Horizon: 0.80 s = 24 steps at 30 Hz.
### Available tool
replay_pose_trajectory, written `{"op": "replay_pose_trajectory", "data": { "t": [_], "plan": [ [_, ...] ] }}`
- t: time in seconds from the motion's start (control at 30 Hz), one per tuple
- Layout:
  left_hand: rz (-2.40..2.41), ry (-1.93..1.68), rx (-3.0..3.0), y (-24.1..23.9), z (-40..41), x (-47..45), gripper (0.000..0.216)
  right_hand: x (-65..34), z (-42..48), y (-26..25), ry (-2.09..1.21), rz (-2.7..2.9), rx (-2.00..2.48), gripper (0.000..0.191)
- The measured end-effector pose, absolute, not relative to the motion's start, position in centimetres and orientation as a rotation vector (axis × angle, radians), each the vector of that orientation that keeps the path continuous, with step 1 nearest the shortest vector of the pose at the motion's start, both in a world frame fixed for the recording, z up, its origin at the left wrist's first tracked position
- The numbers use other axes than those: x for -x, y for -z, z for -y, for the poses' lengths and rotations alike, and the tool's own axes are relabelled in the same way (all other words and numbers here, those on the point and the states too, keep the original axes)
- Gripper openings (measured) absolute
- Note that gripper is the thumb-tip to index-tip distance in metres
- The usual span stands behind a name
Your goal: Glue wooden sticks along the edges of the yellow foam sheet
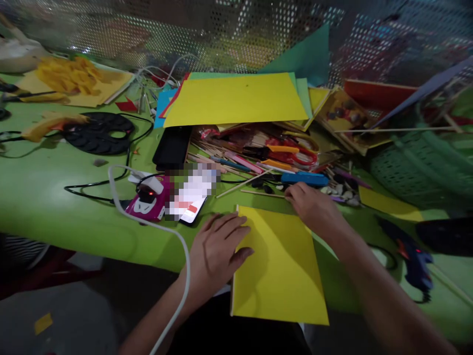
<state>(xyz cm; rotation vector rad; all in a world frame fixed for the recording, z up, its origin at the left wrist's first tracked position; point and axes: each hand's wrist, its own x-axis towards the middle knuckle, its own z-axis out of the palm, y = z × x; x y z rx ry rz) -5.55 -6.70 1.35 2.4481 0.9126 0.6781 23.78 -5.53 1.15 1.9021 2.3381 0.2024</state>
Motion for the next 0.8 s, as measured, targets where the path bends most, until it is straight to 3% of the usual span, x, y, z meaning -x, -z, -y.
{"op": "replay_pose_trajectory", "data": {
  "t": [0.8],
  "plan": [
    [-0.965,-0.754,-2.430,-0.5,6.1,5.4,0.022,-24.5,6.4,-1.4,-0.225,-2.401,-1.911,0.024]
  ]
}}
